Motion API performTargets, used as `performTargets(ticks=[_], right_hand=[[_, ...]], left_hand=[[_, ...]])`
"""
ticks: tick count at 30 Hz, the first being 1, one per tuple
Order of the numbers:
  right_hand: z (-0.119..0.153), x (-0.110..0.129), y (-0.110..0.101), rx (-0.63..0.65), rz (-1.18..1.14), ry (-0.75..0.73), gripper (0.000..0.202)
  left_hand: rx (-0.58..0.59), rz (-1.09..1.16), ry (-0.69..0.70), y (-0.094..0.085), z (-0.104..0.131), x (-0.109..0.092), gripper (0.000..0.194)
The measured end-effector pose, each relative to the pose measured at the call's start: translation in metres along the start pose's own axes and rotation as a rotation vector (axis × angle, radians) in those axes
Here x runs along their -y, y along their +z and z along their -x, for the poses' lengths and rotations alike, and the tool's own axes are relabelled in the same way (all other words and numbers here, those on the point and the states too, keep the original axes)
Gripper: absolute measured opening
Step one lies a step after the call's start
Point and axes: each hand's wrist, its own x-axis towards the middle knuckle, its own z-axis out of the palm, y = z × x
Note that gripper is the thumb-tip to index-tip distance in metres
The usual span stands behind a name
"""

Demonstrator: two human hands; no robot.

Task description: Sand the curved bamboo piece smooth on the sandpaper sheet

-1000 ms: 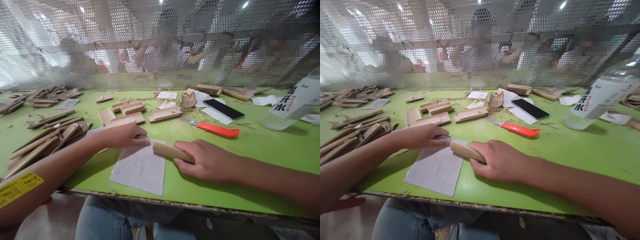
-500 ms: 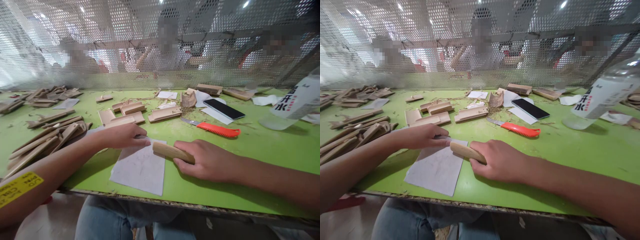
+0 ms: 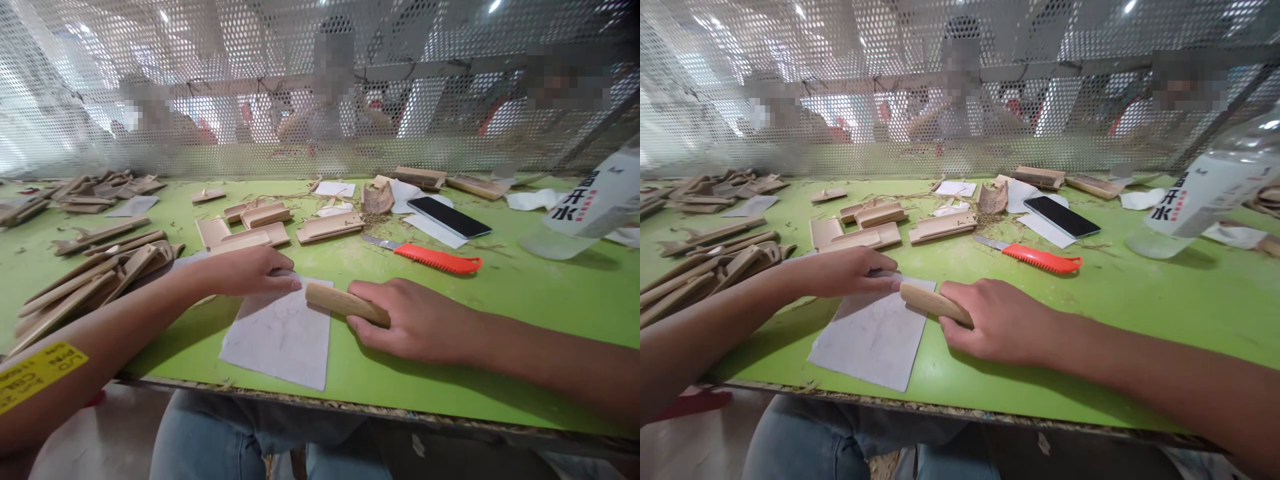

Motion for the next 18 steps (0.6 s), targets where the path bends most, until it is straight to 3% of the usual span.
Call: performTargets(ticks=[18], right_hand=[[0.0018, 0.0011, 0.0021, -0.018, 0.008, 0.027, 0.018]], left_hand=[[-0.004, 0.016, 0.0, 0.0001, -0.0003, -0.001, 0.051]])
